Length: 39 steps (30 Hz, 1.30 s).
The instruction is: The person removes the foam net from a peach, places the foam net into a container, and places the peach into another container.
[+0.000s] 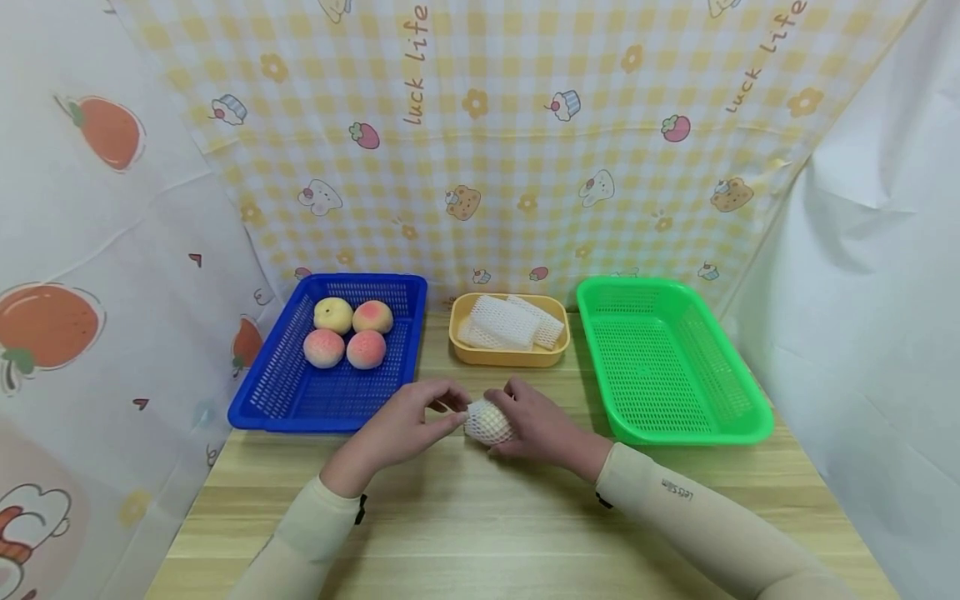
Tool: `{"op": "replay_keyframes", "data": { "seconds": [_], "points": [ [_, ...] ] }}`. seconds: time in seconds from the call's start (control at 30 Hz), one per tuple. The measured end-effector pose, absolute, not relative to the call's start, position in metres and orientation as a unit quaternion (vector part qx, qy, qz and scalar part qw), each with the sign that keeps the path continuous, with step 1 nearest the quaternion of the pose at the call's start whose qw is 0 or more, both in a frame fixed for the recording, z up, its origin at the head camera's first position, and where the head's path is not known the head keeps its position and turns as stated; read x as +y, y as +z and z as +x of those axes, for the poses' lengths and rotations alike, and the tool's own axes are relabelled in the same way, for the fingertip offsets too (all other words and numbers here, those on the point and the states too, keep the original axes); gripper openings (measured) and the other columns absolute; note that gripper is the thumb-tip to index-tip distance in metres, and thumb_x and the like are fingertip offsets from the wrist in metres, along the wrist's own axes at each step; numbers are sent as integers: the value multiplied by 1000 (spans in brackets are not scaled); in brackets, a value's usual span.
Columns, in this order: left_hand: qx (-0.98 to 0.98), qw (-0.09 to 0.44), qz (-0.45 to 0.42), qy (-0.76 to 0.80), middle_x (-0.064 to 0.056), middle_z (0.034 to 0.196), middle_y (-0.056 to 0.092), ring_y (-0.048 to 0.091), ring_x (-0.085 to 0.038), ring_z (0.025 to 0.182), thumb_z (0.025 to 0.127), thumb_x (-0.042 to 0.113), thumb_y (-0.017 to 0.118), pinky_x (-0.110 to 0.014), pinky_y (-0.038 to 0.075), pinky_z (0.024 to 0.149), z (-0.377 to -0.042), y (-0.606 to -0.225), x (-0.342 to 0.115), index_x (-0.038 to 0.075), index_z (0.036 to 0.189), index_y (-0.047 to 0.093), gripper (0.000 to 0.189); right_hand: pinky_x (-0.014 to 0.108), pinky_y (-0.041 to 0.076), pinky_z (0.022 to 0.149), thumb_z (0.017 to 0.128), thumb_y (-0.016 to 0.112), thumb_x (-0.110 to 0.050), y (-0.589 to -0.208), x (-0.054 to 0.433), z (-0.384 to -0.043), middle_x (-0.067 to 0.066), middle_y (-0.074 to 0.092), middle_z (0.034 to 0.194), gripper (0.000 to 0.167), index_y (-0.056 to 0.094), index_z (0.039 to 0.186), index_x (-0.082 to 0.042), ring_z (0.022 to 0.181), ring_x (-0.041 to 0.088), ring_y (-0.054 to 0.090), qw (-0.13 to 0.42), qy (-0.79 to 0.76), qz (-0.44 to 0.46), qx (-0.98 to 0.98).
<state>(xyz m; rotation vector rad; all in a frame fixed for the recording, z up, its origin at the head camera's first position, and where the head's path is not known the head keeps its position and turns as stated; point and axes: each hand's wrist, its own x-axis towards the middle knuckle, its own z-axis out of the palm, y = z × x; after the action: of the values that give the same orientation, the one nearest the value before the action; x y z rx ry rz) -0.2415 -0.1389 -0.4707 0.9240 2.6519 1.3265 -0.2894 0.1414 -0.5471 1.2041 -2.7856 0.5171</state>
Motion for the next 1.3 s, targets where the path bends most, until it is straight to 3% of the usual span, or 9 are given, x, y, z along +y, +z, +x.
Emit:
{"op": "replay_keyframes", "data": {
  "seconds": [0.27, 0.47, 0.63, 0.77, 0.97, 1.3],
  "points": [
    [855, 22, 296, 425, 10, 113, 75, 72, -11, 108, 106, 18, 77, -46, 62, 98, -243, -471, -139, 21, 121, 75, 14, 41, 58, 93, 81, 97, -58, -543, 142, -287, 9, 56, 125, 99, 52, 158, -15, 105, 20, 59, 21, 160, 383, -910],
    [852, 21, 302, 427, -1, 117, 78, 73, -15, 109, 108, 20, 75, -51, 62, 97, -242, -471, -139, 19, 123, 75, 15, 43, 58, 96, 80, 98, -57, -533, 144, -284, 12, 56, 130, 102, 52, 159, -12, 110, 23, 60, 11, 172, 386, -906],
    [852, 28, 296, 431, -2, 118, 77, 72, -17, 111, 109, 23, 74, -56, 61, 96, -241, -469, -139, 19, 124, 75, 15, 45, 58, 102, 81, 98, -56, -528, 147, -282, 12, 56, 136, 102, 51, 159, -12, 118, 24, 61, 13, 196, 390, -900],
    [852, 29, 295, 431, -3, 118, 77, 72, -17, 111, 109, 23, 74, -52, 62, 95, -240, -469, -139, 20, 124, 75, 15, 50, 55, 111, 82, 97, -56, -525, 151, -279, 13, 55, 147, 103, 49, 161, -10, 132, 29, 59, 14, 248, 383, -890],
    [850, 25, 300, 433, -2, 118, 77, 72, -16, 110, 109, 21, 74, -51, 61, 98, -241, -470, -139, 18, 124, 76, 15, 54, 50, 117, 84, 98, -48, -520, 163, -273, 10, 52, 156, 101, 46, 163, -13, 144, 31, 54, 11, 326, 373, -868],
    [847, 25, 303, 437, -1, 118, 77, 72, -16, 110, 109, 20, 73, -48, 61, 100, -241, -472, -139, 15, 124, 75, 16, 58, 45, 121, 86, 99, -36, -520, 179, -272, 5, 51, 161, 97, 46, 164, -14, 149, 31, 49, 15, 369, 356, -858]
  ]
}}
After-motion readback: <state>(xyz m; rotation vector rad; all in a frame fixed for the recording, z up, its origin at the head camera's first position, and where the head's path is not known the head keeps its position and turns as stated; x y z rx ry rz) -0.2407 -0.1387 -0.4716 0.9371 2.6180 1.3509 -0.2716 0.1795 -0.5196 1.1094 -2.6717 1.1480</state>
